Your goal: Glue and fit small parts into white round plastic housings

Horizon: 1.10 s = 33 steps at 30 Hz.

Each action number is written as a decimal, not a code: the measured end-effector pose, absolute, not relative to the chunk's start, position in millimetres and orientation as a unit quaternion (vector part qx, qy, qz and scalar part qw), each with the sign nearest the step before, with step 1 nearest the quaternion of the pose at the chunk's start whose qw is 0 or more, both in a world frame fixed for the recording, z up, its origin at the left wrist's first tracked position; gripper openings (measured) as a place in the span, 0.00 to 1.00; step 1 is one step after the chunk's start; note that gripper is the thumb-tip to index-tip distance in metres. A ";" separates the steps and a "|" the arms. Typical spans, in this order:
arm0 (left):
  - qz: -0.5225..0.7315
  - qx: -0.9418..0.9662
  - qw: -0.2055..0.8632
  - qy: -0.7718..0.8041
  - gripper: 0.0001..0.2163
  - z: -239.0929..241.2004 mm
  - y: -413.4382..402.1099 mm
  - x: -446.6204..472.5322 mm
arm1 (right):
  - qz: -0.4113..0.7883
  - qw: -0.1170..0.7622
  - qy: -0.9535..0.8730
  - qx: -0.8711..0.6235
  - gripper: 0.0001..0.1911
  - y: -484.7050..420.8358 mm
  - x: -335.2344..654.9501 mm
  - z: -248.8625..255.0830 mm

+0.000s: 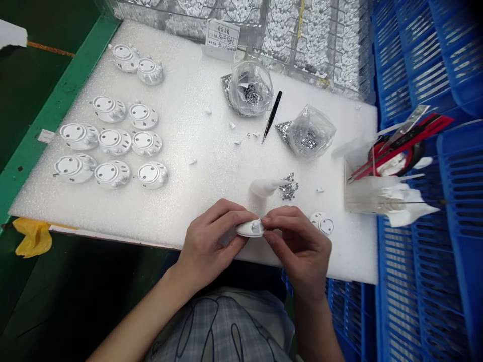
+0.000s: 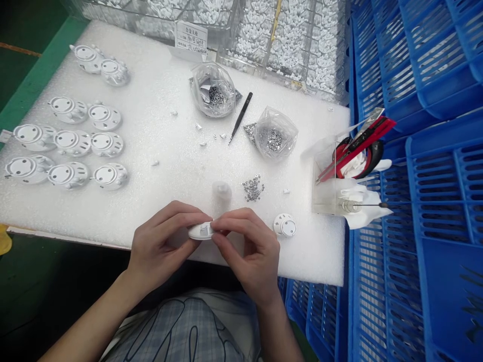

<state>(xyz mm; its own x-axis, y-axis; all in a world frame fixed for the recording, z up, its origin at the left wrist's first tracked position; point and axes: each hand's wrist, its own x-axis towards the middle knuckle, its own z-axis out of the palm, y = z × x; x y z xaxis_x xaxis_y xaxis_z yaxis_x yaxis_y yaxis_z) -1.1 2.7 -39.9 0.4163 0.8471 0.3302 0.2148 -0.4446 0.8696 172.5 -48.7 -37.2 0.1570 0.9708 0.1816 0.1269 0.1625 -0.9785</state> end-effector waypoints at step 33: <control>0.368 0.721 0.464 0.359 0.05 -28.6 9.6 -1.9 | 0.394 0.553 -0.517 -0.521 0.14 -50.8 174.1 -41.0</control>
